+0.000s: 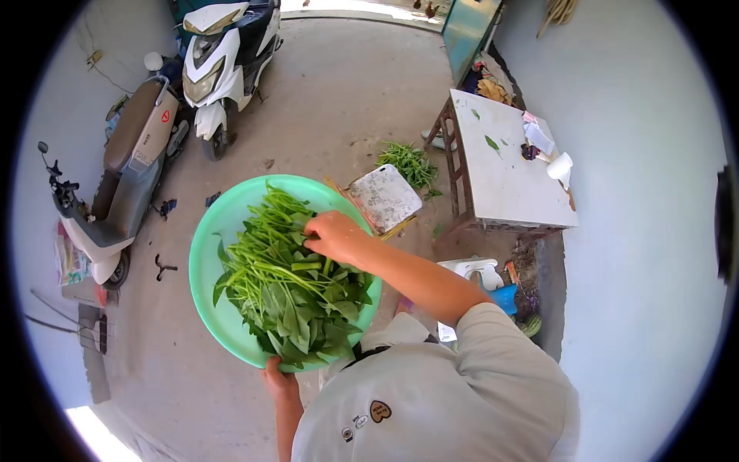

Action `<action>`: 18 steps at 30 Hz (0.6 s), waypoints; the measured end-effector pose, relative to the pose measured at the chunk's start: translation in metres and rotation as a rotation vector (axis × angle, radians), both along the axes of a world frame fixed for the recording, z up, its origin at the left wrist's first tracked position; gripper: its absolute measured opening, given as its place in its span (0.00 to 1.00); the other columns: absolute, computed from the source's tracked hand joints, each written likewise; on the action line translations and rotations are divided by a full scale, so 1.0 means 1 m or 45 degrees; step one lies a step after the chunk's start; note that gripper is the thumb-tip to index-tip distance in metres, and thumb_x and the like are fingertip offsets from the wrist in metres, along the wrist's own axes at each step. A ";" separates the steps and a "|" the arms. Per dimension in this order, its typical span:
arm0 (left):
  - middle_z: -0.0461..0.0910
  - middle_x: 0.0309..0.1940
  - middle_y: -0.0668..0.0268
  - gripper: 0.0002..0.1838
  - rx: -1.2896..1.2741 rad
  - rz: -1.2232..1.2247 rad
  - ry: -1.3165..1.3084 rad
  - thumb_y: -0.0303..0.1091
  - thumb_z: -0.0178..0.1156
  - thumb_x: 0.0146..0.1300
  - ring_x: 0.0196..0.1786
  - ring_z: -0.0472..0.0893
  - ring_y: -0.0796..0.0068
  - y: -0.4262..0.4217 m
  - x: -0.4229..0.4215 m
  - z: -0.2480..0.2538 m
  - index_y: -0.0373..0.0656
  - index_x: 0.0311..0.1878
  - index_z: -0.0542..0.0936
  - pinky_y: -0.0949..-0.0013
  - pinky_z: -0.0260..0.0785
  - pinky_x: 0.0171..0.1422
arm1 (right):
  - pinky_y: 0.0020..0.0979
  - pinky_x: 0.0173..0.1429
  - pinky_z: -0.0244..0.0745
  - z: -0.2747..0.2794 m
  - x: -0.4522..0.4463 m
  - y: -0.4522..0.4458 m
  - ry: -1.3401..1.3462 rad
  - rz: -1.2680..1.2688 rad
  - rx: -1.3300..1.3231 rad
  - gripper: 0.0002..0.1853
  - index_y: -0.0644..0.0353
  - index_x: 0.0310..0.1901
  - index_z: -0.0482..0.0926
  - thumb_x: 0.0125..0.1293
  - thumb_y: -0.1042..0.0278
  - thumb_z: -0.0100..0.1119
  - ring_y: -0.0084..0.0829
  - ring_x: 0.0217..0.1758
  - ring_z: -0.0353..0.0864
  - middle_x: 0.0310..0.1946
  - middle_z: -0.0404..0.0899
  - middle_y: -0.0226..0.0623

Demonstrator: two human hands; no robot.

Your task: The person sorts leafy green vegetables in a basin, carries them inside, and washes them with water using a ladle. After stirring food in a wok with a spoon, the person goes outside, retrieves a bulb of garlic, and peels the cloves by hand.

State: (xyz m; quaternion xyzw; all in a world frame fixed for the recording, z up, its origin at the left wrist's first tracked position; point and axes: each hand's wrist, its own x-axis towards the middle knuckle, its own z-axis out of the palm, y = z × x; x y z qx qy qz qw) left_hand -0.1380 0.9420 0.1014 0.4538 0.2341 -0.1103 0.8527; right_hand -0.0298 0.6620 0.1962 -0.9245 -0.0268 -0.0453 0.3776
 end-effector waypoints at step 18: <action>0.76 0.28 0.53 0.14 0.826 -0.310 -0.576 0.18 0.52 0.44 0.32 0.73 0.65 0.053 0.027 -0.059 0.33 0.38 0.69 0.62 0.66 0.40 | 0.39 0.38 0.70 -0.017 0.030 0.005 -0.056 -0.063 -0.076 0.08 0.60 0.29 0.76 0.50 0.67 0.51 0.42 0.36 0.74 0.29 0.75 0.43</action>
